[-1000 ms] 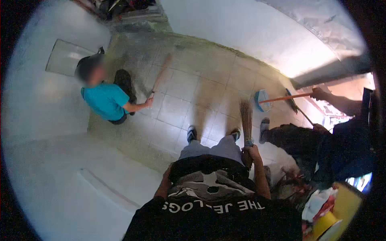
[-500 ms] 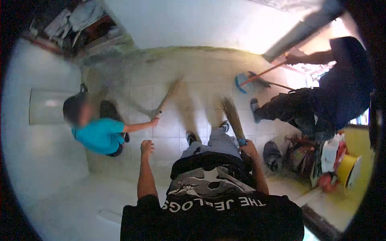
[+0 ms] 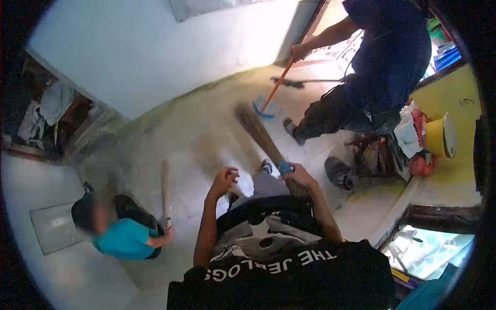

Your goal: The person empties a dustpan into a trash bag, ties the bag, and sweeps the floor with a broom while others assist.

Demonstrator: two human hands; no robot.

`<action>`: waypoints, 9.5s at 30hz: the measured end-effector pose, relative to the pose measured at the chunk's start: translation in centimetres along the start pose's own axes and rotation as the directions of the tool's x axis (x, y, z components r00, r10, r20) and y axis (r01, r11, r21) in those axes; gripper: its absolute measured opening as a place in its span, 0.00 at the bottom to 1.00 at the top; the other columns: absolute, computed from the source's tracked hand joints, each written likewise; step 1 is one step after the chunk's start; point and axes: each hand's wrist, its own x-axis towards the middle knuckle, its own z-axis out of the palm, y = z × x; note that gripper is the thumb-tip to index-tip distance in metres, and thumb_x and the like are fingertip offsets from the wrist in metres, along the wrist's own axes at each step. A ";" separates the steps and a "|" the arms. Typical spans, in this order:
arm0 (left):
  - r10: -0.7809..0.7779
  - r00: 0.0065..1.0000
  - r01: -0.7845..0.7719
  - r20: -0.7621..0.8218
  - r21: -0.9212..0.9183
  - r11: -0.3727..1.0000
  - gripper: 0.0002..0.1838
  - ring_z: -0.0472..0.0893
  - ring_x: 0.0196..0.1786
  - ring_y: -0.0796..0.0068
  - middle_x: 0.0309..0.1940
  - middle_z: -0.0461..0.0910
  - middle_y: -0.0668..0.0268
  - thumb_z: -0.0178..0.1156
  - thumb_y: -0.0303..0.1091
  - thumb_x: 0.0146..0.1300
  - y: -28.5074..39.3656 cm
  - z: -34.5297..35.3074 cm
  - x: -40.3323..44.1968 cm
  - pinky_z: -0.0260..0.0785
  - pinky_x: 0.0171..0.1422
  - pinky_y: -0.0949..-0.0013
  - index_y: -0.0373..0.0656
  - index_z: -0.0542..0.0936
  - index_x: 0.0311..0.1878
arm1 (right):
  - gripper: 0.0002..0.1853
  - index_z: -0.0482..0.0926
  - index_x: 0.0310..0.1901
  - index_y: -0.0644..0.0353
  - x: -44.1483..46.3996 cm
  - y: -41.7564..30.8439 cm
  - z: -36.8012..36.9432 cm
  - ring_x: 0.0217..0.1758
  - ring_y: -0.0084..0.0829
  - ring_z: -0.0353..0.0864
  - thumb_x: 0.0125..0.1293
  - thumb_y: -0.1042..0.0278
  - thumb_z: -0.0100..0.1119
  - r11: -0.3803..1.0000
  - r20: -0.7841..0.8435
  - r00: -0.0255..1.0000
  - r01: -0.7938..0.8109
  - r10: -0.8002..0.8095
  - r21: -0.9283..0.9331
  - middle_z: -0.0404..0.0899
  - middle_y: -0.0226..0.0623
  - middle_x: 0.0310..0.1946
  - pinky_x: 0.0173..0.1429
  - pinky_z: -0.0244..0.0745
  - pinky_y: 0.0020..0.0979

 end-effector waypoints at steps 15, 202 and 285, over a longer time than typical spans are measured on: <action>-0.782 0.493 0.519 -0.382 -0.592 0.617 0.20 0.81 0.33 0.63 0.39 0.82 0.61 0.57 0.49 0.61 -27.2 -1.2 -30.1 0.71 0.31 0.57 0.44 0.76 0.48 | 0.16 0.75 0.35 0.63 3.7 4.8 2.8 0.19 0.33 0.77 0.51 0.59 0.60 0.787 0.212 0.916 -0.402 0.341 0.469 0.77 0.38 0.22 0.24 0.75 0.33; -0.798 0.474 0.874 -0.371 0.309 0.375 0.47 0.69 0.62 0.47 0.63 0.63 0.51 0.73 0.54 0.39 -12.8 19.6 25.2 0.65 0.62 0.50 0.48 0.66 0.63 | 0.25 0.67 0.49 0.62 49.0 20.2 1.2 0.39 0.58 0.78 0.52 0.61 0.63 0.870 -0.006 0.994 0.091 -0.107 -0.485 0.79 0.57 0.33 0.43 0.73 0.51; -0.901 0.234 0.824 -0.364 0.567 -0.015 0.37 0.75 0.58 0.57 0.59 0.71 0.61 0.69 0.53 0.41 -10.4 15.0 41.4 0.69 0.60 0.55 0.56 0.74 0.58 | 0.22 0.65 0.54 0.63 70.8 33.4 -17.8 0.35 0.56 0.80 0.62 0.61 0.55 0.768 -0.538 0.836 -0.415 0.109 -0.487 0.80 0.53 0.33 0.38 0.75 0.49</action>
